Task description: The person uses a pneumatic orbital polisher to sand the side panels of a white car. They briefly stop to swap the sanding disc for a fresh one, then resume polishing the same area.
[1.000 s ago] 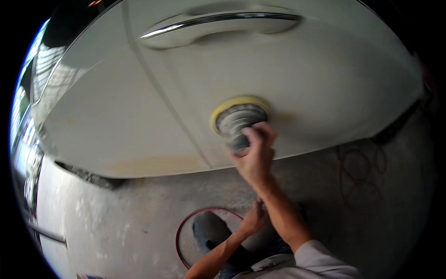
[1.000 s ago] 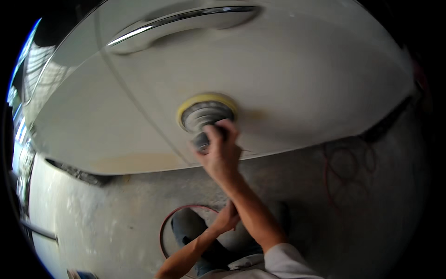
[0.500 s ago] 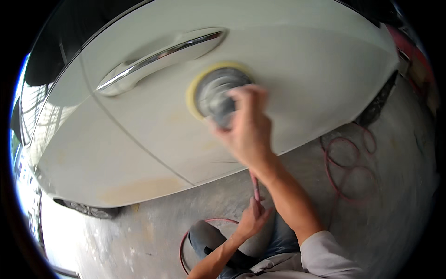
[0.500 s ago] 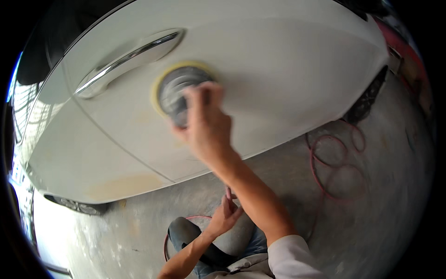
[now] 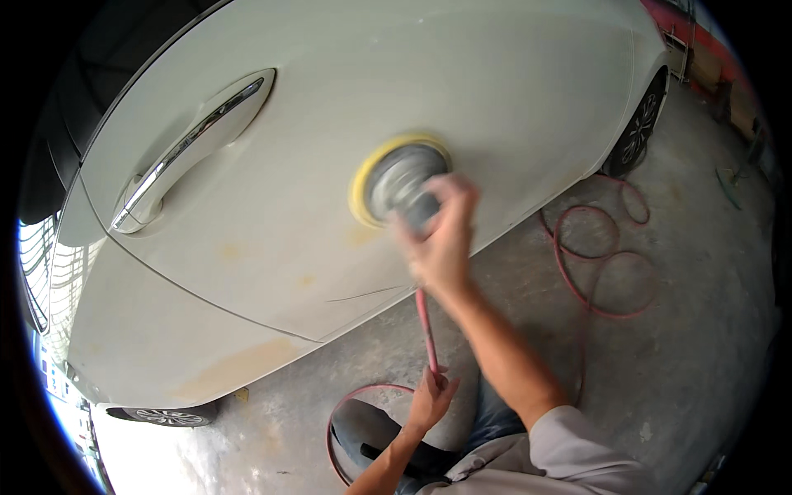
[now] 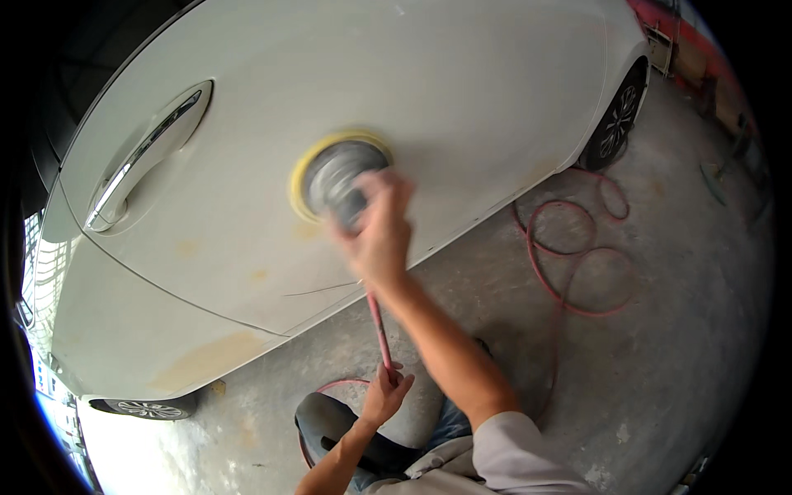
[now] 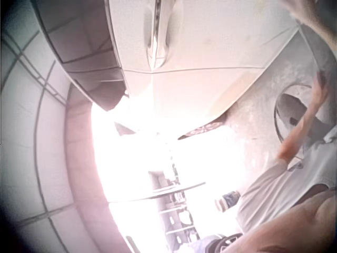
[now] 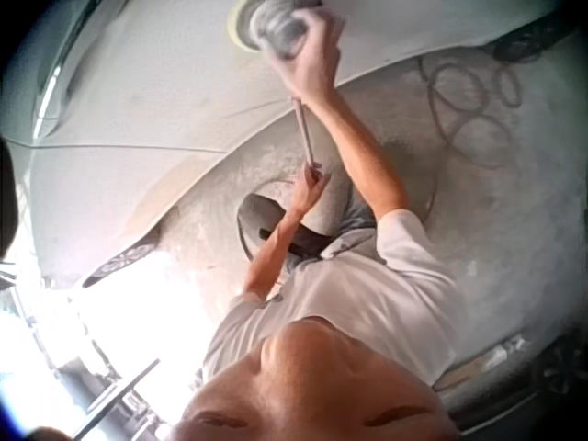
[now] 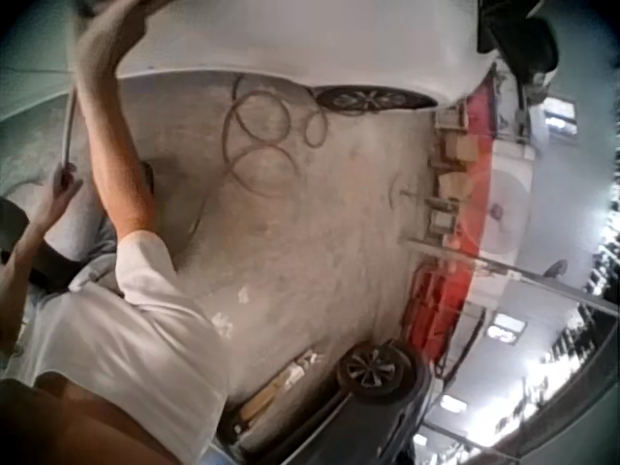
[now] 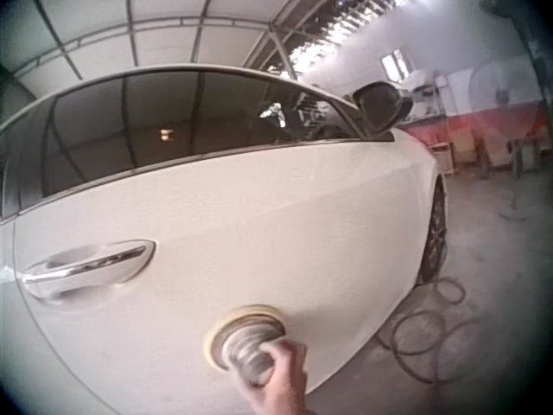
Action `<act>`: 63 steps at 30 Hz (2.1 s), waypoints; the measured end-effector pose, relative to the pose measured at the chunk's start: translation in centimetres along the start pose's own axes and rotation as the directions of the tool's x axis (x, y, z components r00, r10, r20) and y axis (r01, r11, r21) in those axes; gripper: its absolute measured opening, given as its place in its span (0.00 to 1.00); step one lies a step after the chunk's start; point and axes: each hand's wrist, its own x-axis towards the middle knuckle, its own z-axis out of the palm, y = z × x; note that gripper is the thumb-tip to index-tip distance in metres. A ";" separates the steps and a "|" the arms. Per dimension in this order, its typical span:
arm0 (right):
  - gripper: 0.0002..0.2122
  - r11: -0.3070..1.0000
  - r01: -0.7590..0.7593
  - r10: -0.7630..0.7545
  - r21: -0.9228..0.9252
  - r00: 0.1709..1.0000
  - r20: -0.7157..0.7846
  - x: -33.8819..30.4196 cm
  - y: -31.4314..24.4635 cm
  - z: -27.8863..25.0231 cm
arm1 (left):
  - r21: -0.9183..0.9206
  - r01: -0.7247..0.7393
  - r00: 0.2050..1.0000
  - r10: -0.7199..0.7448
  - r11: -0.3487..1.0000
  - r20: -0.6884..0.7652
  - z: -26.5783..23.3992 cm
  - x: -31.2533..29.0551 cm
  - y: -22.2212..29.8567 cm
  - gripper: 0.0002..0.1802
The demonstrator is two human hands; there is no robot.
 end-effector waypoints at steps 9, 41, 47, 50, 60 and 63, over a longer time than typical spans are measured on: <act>0.28 0.986 0.155 -0.156 -0.064 0.988 -0.007 -3.7 4.4 -2.0 | 0.051 0.108 0.992 -0.111 0.993 0.059 -1.7 -1.1 -2.3 0.21; 0.29 0.980 0.000 0.019 -0.198 0.996 0.090 -5.3 4.9 -4.4 | 0.173 0.223 0.940 -0.258 0.959 0.222 1.3 -2.1 -1.9 0.28; 0.28 0.959 -0.065 0.081 -0.274 0.996 0.049 -5.5 5.5 -4.8 | 0.119 0.088 0.988 -0.102 0.989 0.114 1.0 -1.4 -1.8 0.28; 0.28 0.955 -0.097 0.114 -0.280 0.992 0.045 -5.7 5.9 -5.0 | 0.193 0.191 0.952 -0.230 0.962 0.202 1.0 -1.5 -2.1 0.29; 0.29 0.981 0.003 0.037 -0.194 0.978 0.204 -8.9 3.2 -1.1 | 0.088 0.279 0.948 -0.289 0.956 0.136 0.9 -1.4 -4.3 0.29; 0.30 0.980 0.028 0.006 -0.197 0.985 0.171 -10.9 4.1 -1.1 | 0.135 0.305 0.935 -0.324 0.943 0.144 1.2 -1.6 -4.6 0.30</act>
